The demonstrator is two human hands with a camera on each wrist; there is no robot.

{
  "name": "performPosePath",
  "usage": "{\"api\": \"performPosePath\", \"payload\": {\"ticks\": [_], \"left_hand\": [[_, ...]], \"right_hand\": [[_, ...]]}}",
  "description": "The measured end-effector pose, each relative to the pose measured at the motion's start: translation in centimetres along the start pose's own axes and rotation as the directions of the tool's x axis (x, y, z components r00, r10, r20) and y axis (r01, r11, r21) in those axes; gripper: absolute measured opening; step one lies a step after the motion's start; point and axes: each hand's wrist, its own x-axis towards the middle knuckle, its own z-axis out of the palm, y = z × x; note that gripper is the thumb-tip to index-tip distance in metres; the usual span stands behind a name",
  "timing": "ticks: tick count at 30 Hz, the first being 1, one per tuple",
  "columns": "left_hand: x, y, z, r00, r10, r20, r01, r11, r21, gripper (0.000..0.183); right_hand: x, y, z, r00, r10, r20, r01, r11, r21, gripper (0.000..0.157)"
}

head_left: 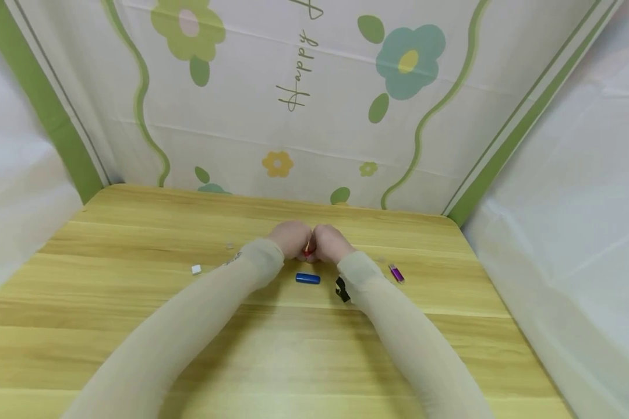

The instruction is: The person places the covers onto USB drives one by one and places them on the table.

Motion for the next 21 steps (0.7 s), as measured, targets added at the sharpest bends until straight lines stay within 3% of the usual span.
{"api": "performPosePath", "payload": {"ticks": [11, 21], "left_hand": [[-0.04, 0.02, 0.19, 0.999, 0.04, -0.002, -0.04, 0.997, 0.06, 0.014], [-0.05, 0.56, 0.18, 1.0, 0.01, 0.021, -0.012, 0.997, 0.077, 0.015]], "right_hand": [[-0.18, -0.52, -0.03, 1.0, 0.014, 0.004, -0.014, 1.0, -0.006, 0.011], [-0.22, -0.4, 0.18, 1.0, 0.016, -0.021, -0.016, 1.0, -0.017, 0.014]]}}
